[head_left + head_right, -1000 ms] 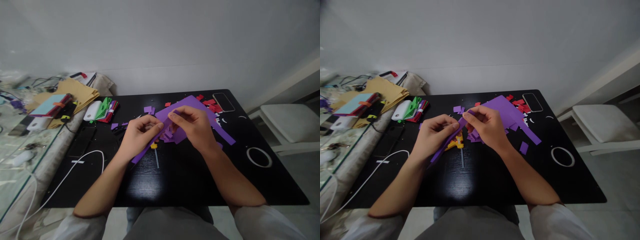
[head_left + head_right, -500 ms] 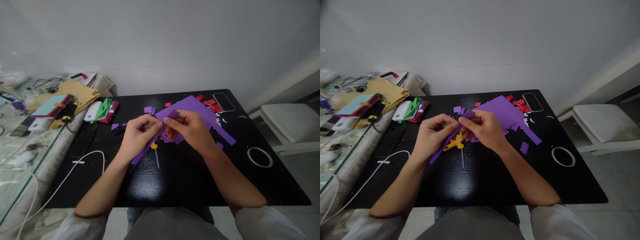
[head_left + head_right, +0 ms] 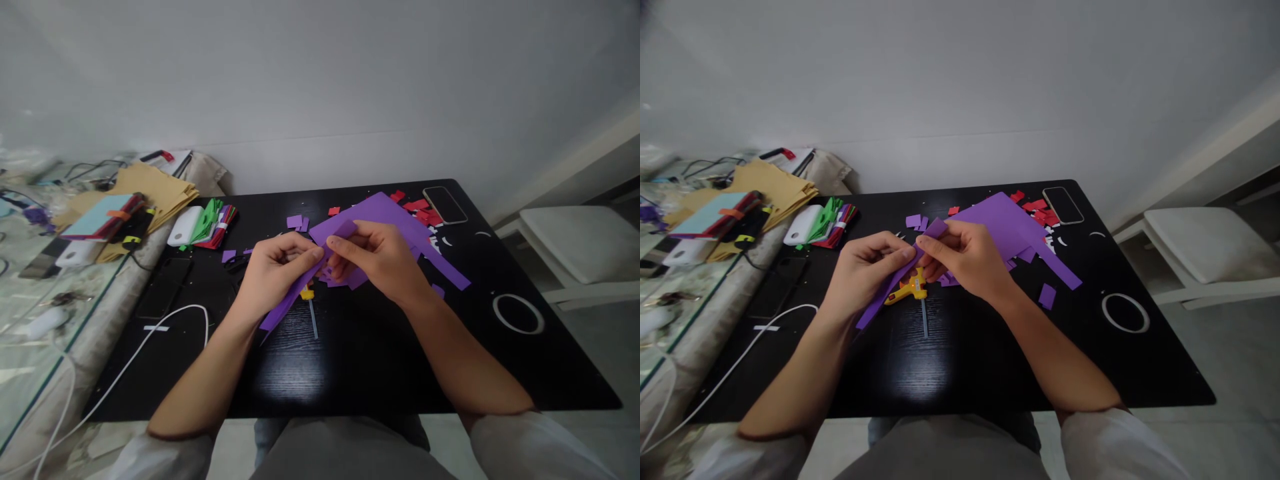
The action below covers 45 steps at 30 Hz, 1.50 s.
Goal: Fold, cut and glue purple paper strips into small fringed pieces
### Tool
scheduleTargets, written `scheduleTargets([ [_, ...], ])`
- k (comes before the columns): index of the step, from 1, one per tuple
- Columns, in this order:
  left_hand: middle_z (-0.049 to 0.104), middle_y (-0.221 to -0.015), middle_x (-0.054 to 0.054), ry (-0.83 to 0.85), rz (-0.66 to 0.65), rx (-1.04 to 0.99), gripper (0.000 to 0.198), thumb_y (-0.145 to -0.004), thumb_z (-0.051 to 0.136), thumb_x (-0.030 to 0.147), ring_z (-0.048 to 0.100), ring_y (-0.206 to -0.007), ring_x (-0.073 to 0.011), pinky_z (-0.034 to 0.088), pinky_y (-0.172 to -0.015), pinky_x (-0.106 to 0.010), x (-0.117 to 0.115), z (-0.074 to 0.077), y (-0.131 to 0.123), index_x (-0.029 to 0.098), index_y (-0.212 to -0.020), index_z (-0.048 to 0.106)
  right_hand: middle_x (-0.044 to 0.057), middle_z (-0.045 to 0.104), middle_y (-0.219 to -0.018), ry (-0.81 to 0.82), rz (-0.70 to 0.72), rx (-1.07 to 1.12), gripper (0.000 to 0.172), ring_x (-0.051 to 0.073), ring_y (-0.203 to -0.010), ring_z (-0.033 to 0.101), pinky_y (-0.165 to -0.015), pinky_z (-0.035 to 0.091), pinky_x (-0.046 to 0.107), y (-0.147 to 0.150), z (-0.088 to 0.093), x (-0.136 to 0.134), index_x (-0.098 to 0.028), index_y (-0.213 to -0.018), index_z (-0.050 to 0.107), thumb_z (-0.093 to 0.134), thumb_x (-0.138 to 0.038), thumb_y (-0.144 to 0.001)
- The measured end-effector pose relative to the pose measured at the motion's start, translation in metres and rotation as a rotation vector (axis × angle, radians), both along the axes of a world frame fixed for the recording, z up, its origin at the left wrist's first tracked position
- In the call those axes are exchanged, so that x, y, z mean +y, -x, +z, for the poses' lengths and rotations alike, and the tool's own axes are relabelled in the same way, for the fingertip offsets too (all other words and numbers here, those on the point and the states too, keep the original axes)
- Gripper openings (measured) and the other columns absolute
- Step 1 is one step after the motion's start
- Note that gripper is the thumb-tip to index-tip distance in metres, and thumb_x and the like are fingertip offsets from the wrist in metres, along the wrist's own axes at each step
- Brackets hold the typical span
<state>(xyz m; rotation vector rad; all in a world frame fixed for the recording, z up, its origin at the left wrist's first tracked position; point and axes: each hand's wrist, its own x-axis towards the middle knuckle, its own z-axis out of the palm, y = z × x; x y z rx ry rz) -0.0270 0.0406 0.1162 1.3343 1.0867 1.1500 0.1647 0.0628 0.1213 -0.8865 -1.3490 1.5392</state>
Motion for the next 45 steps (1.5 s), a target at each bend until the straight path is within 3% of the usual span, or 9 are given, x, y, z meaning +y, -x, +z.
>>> scheduleTargets([
  [5,0.079,-0.074,-0.004,-0.013,0.031,0.012,0.024,-0.083,0.086,0.039,0.071,-0.064,-0.0145,0.053,-0.058,-0.022,-0.0007,0.0007,-0.0007,0.017,-0.080,0.077,0.003,0.078,-0.071,0.045,0.038,0.022,0.037,0.016,-0.059,0.076,-0.059,0.067,0.027,0.0012,-0.0040,0.0004,-0.015,-0.084,0.078,0.092,-0.049,-0.077],
  [12,0.079,-0.073,-0.004,0.099,-0.066,-0.040,0.023,-0.089,0.081,0.038,0.071,-0.060,-0.0142,0.055,-0.057,-0.022,-0.0023,0.0023,0.0023,0.016,-0.084,0.076,0.004,0.080,-0.071,0.022,-0.009,0.013,0.034,0.018,-0.063,0.078,-0.063,0.069,0.030,-0.0051,-0.0023,0.0030,-0.015,-0.084,0.080,0.093,-0.046,-0.077],
  [18,0.078,-0.072,-0.004,0.071,-0.056,-0.022,0.022,-0.087,0.083,0.036,0.072,-0.061,-0.0143,0.056,-0.057,-0.022,-0.0010,0.0030,0.0043,0.016,-0.082,0.077,0.004,0.079,-0.070,0.002,-0.050,-0.004,0.033,0.017,-0.061,0.077,-0.061,0.069,0.029,-0.0059,-0.0001,0.0028,-0.016,-0.081,0.079,0.092,-0.047,-0.078],
  [27,0.078,-0.072,-0.004,0.041,-0.006,-0.024,0.022,-0.086,0.084,0.036,0.070,-0.060,-0.0135,0.054,-0.055,-0.021,-0.0011,0.0030,0.0015,0.017,-0.080,0.077,0.004,0.080,-0.071,0.054,0.003,0.024,0.035,0.017,-0.060,0.077,-0.061,0.069,0.029,0.0023,-0.0047,0.0006,-0.016,-0.079,0.079,0.092,-0.048,-0.077],
  [37,0.078,-0.072,-0.004,0.059,-0.051,0.004,0.024,-0.088,0.082,0.039,0.068,-0.059,-0.0130,0.053,-0.056,-0.021,-0.0003,0.0047,0.0068,0.016,-0.082,0.077,0.004,0.079,-0.070,0.022,-0.078,0.019,0.031,0.017,-0.060,0.077,-0.060,0.069,0.028,-0.0032,-0.0013,0.0022,-0.017,-0.079,0.080,0.094,-0.044,-0.075],
  [45,0.075,-0.068,-0.003,0.022,-0.020,0.031,0.028,-0.083,0.086,0.043,0.064,-0.057,-0.0124,0.050,-0.054,-0.022,0.0011,0.0061,0.0059,0.016,-0.079,0.078,0.005,0.080,-0.071,0.079,0.031,0.024,0.033,0.018,-0.060,0.078,-0.063,0.069,0.029,0.0012,-0.0039,0.0018,-0.016,-0.078,0.081,0.094,-0.046,-0.075],
])
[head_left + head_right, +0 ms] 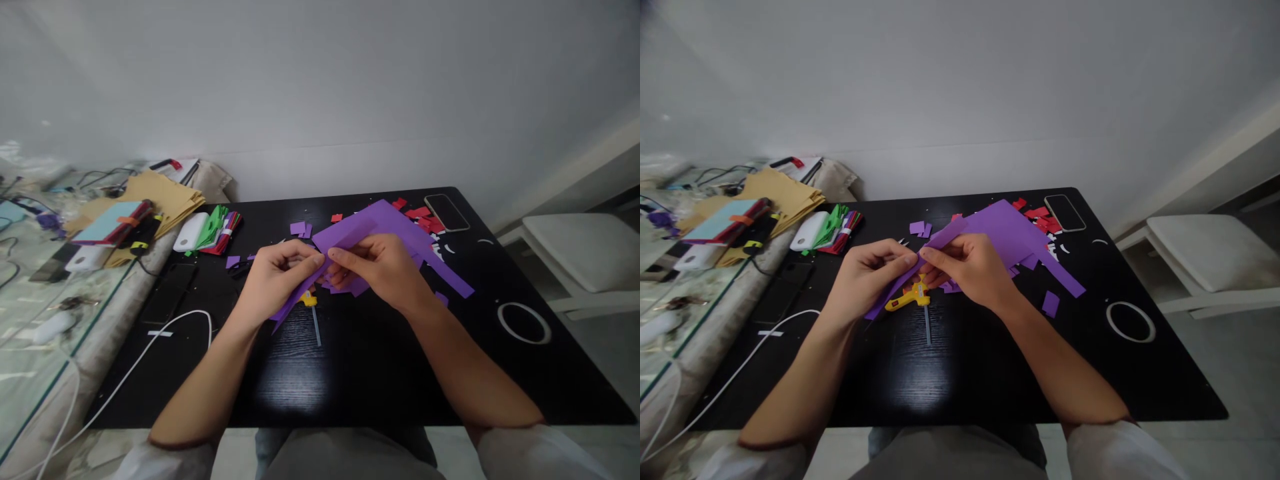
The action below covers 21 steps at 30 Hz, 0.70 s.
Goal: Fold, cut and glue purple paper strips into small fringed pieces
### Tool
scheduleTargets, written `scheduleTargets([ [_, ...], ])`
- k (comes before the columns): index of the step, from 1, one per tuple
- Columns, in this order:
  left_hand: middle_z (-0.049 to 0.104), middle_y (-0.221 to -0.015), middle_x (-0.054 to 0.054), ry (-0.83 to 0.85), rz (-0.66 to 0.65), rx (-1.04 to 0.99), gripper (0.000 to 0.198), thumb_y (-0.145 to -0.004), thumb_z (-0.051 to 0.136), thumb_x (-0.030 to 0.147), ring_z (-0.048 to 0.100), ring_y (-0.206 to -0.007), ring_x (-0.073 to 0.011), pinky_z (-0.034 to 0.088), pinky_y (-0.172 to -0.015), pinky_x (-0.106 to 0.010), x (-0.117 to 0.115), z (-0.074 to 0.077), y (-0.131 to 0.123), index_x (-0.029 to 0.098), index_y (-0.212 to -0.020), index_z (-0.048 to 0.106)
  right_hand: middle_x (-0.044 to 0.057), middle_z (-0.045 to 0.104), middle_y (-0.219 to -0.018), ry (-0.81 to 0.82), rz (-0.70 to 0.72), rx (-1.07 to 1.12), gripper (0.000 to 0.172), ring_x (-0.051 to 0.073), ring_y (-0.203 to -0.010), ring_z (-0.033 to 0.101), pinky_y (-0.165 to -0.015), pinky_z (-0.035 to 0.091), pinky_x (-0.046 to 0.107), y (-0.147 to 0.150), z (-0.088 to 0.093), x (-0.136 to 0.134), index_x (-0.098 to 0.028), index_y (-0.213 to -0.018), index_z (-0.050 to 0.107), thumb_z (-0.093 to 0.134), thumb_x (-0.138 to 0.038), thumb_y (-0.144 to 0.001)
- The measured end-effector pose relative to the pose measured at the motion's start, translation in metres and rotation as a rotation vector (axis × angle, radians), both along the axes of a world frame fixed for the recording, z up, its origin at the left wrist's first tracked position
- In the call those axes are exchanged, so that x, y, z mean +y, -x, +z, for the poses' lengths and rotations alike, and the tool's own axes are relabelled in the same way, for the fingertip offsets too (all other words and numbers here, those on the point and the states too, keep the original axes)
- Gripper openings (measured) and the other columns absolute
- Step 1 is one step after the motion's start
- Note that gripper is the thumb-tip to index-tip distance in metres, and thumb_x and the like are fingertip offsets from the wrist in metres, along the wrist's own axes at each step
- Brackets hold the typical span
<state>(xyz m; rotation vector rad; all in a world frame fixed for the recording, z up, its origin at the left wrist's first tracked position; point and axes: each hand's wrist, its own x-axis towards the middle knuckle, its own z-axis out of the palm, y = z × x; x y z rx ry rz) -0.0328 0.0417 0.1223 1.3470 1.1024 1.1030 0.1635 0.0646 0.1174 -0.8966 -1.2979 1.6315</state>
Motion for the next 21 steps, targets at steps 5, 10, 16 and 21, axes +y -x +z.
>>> scheduleTargets([
  [5,0.075,-0.069,-0.003,0.006,-0.008,-0.015,0.026,-0.083,0.086,0.041,0.066,-0.058,-0.0120,0.052,-0.055,-0.021,-0.0004,-0.0011,-0.0007,0.016,-0.081,0.079,0.005,0.081,-0.072,-0.017,0.004,-0.011,0.031,0.018,-0.063,0.079,-0.065,0.070,0.030,-0.0029,0.0000,0.0013,-0.016,-0.081,0.082,0.093,-0.045,-0.076],
  [10,0.077,-0.073,-0.003,0.050,-0.055,-0.031,0.022,-0.089,0.082,0.038,0.068,-0.060,-0.0124,0.054,-0.058,-0.021,-0.0012,-0.0012,0.0030,0.017,-0.085,0.078,0.004,0.080,-0.071,-0.049,-0.057,-0.023,0.027,0.017,-0.063,0.078,-0.064,0.070,0.029,-0.0071,0.0024,0.0033,-0.017,-0.078,0.083,0.094,-0.042,-0.076],
  [16,0.076,-0.072,-0.003,0.035,-0.030,-0.004,0.022,-0.088,0.082,0.037,0.068,-0.059,-0.0123,0.053,-0.058,-0.020,-0.0012,-0.0010,0.0055,0.016,-0.084,0.077,0.004,0.080,-0.071,-0.041,-0.103,0.006,0.027,0.016,-0.060,0.076,-0.060,0.068,0.026,-0.0050,0.0043,0.0017,-0.016,-0.078,0.082,0.095,-0.040,-0.074],
  [21,0.075,-0.070,-0.002,-0.020,0.019,0.027,0.027,-0.083,0.087,0.041,0.066,-0.057,-0.0115,0.052,-0.055,-0.020,-0.0021,0.0013,0.0025,0.015,-0.083,0.078,0.004,0.080,-0.070,-0.013,-0.022,0.025,0.030,0.016,-0.061,0.077,-0.062,0.069,0.025,0.0016,0.0010,-0.0012,-0.015,-0.077,0.082,0.094,-0.042,-0.075],
])
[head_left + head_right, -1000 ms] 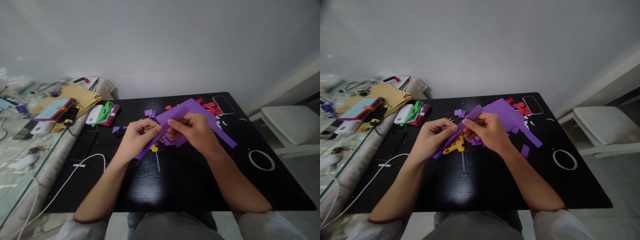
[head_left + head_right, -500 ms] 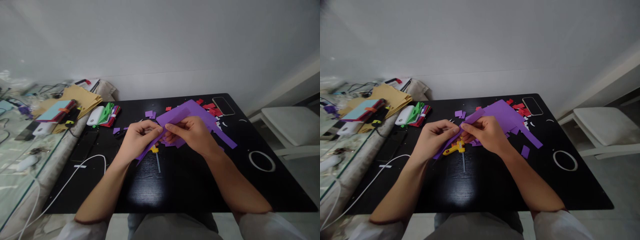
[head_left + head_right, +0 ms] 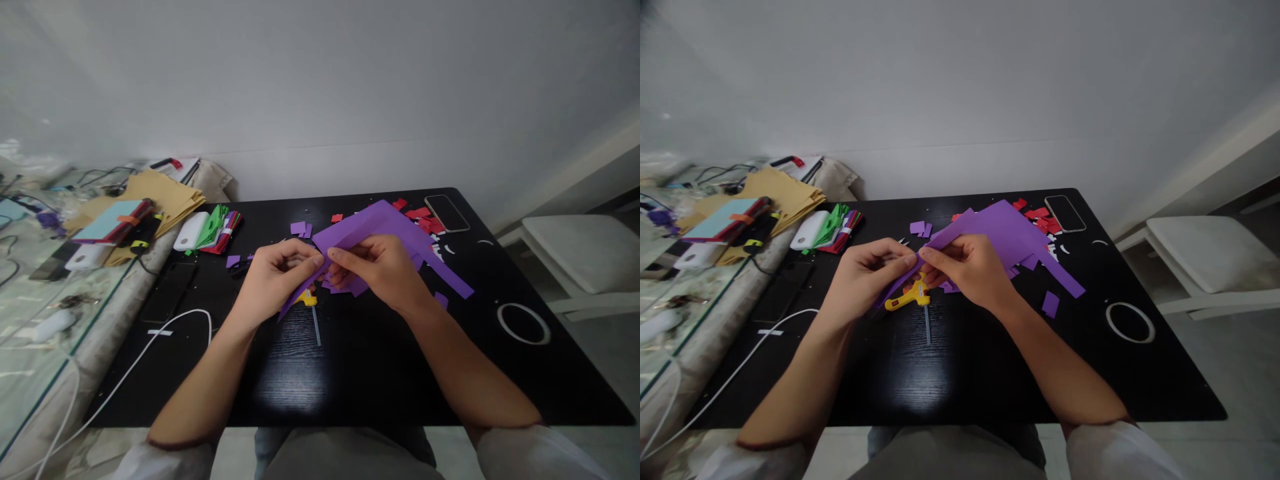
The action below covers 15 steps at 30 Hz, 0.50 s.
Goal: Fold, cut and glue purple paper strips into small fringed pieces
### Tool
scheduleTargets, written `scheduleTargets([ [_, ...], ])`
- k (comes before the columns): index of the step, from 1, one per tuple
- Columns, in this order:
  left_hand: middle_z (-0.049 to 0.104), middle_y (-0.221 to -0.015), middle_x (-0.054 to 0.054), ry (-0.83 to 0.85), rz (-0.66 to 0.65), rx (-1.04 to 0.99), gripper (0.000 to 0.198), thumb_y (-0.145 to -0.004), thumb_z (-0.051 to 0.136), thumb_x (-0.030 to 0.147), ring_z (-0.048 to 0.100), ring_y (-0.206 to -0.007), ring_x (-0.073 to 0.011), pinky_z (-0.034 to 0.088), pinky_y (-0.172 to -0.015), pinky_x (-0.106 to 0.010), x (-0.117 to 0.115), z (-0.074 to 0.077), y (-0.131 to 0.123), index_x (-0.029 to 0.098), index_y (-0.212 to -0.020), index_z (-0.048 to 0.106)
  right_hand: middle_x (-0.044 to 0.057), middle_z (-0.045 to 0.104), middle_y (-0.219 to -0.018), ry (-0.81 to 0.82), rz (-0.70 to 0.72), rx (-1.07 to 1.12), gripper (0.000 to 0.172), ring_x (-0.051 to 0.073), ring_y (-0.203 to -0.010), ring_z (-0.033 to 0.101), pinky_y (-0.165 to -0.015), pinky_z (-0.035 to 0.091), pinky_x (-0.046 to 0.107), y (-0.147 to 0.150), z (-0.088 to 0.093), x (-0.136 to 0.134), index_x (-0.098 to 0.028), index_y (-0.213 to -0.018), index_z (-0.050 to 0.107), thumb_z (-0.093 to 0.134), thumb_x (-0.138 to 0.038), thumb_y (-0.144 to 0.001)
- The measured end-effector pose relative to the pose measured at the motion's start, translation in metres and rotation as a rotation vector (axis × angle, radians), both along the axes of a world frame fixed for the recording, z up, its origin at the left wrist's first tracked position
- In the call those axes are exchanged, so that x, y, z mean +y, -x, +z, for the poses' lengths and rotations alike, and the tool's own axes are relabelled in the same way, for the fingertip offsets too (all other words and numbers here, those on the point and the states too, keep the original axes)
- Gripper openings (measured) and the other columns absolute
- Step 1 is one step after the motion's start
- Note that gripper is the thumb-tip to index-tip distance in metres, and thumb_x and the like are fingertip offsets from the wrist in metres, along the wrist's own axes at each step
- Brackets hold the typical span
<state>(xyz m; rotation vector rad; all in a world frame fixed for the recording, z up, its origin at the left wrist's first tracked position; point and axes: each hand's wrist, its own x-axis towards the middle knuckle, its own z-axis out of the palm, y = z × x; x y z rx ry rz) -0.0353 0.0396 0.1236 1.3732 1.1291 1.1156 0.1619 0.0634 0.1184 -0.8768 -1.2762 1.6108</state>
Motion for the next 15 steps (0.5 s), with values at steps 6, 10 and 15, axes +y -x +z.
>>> scheduleTargets([
  [6,0.078,-0.073,-0.002,-0.015,-0.009,0.035,0.024,-0.085,0.085,0.039,0.068,-0.060,-0.0108,0.052,-0.056,-0.018,-0.0020,0.0024,-0.0005,0.016,-0.085,0.079,0.003,0.080,-0.070,-0.025,-0.019,0.011,0.027,0.015,-0.061,0.078,-0.062,0.068,0.024,-0.0012,-0.0006,0.0017,-0.016,-0.078,0.083,0.096,-0.039,-0.074],
  [10,0.078,-0.073,-0.002,-0.053,-0.009,0.092,0.019,-0.090,0.080,0.034,0.068,-0.061,-0.0101,0.050,-0.057,-0.017,-0.0030,0.0026,0.0015,0.016,-0.084,0.078,0.002,0.080,-0.071,-0.047,-0.046,0.012,0.023,0.015,-0.061,0.078,-0.062,0.068,0.023,-0.0052,-0.0001,0.0035,-0.017,-0.079,0.083,0.096,-0.034,-0.074],
  [15,0.077,-0.071,-0.001,-0.089,-0.002,0.110,0.017,-0.090,0.079,0.032,0.067,-0.059,-0.0100,0.049,-0.055,-0.017,-0.0035,0.0045,0.0012,0.016,-0.084,0.078,0.002,0.080,-0.072,-0.057,-0.045,0.014,0.020,0.016,-0.062,0.078,-0.062,0.068,0.025,-0.0075,0.0008,0.0035,-0.018,-0.081,0.083,0.096,-0.032,-0.075],
])
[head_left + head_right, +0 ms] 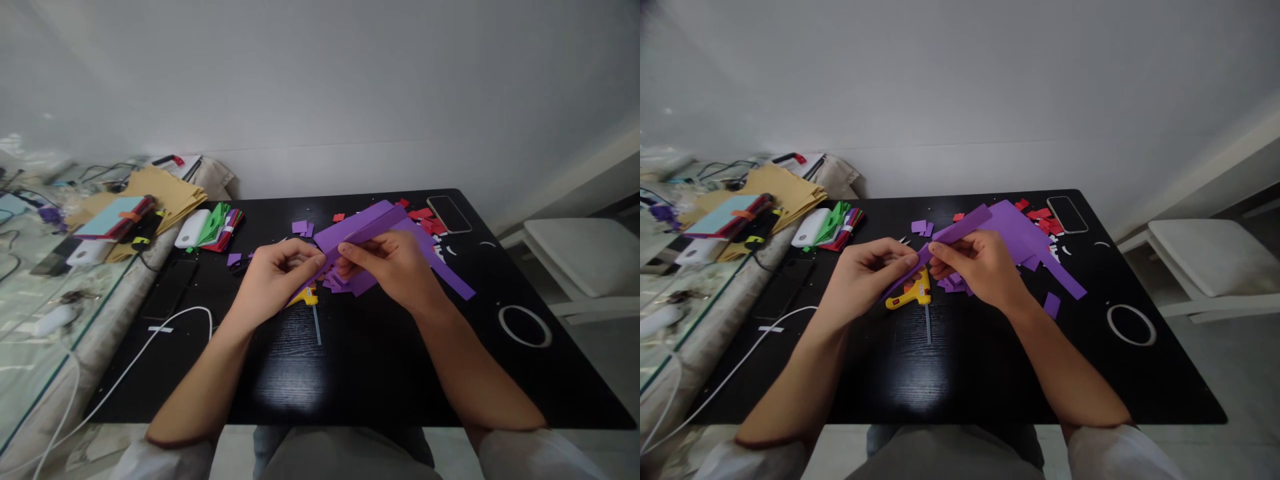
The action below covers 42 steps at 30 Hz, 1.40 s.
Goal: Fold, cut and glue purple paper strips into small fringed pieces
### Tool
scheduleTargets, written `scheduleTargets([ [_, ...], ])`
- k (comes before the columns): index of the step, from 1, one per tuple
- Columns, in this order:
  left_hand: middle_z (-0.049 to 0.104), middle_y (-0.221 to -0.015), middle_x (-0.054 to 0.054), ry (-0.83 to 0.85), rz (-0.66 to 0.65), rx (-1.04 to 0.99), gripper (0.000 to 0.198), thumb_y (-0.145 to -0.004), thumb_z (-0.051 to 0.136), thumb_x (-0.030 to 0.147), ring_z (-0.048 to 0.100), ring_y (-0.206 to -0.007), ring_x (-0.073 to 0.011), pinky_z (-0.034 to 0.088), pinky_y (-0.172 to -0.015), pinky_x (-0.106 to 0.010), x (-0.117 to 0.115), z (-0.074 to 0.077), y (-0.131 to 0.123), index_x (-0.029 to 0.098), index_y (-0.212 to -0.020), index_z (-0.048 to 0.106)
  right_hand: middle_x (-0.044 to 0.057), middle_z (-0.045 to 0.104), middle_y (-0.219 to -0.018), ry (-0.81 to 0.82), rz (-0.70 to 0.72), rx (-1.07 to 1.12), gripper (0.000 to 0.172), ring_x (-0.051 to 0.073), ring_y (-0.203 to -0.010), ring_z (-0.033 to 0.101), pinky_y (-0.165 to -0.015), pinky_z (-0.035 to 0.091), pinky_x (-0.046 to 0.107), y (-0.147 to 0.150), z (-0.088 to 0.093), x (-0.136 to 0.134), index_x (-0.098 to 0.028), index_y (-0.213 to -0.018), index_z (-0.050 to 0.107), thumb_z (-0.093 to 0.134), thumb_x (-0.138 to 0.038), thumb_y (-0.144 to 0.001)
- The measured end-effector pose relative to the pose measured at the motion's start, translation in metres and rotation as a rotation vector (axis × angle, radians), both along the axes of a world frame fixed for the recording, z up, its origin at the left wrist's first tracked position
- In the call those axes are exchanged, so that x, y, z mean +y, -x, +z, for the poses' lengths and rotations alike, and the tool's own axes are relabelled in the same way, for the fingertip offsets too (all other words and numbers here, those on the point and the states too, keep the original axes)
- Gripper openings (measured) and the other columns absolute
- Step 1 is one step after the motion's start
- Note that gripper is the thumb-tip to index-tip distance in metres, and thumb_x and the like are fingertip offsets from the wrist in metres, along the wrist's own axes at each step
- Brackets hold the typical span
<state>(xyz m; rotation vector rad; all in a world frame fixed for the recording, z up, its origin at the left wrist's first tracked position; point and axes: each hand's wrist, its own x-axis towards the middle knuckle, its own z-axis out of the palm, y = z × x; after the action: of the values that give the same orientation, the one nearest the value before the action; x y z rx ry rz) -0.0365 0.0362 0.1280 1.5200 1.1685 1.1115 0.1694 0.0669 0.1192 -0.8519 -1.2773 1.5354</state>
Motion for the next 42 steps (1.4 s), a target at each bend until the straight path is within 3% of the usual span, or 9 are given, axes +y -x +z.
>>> scheduleTargets([
  [11,0.075,-0.070,-0.001,-0.085,0.070,0.031,0.016,-0.090,0.080,0.033,0.064,-0.060,-0.0099,0.048,-0.056,-0.019,-0.001,-0.007,-0.001,0.017,-0.087,0.080,0.001,0.079,-0.069,0.034,-0.006,0.036,0.029,0.014,-0.060,0.077,-0.060,0.068,0.023,0.012,0.000,-0.006,-0.017,-0.079,0.082,0.097,-0.040,-0.072],
  [29,0.078,-0.074,-0.002,-0.031,0.049,0.000,0.016,-0.089,0.081,0.033,0.069,-0.062,-0.0111,0.052,-0.058,-0.019,-0.002,-0.005,0.001,0.017,-0.087,0.079,0.001,0.079,-0.071,-0.016,-0.078,0.005,0.023,0.015,-0.061,0.077,-0.061,0.068,0.026,0.002,0.004,-0.003,-0.018,-0.080,0.082,0.096,-0.035,-0.075],
  [37,0.078,-0.073,-0.002,-0.087,0.090,0.023,0.014,-0.088,0.082,0.030,0.067,-0.061,-0.0112,0.051,-0.056,-0.019,-0.001,-0.005,-0.003,0.017,-0.086,0.080,0.003,0.080,-0.072,0.064,-0.008,-0.015,0.034,0.017,-0.062,0.077,-0.062,0.069,0.029,0.011,0.001,-0.007,-0.016,-0.081,0.081,0.096,-0.046,-0.071],
  [42,0.079,-0.074,-0.003,-0.061,0.094,0.023,0.014,-0.088,0.081,0.031,0.069,-0.062,-0.0127,0.052,-0.056,-0.020,-0.003,-0.003,-0.004,0.017,-0.088,0.080,0.002,0.080,-0.071,0.020,-0.013,-0.001,0.032,0.017,-0.062,0.078,-0.063,0.070,0.029,0.009,0.001,-0.005,-0.017,-0.083,0.082,0.096,-0.044,-0.072],
])
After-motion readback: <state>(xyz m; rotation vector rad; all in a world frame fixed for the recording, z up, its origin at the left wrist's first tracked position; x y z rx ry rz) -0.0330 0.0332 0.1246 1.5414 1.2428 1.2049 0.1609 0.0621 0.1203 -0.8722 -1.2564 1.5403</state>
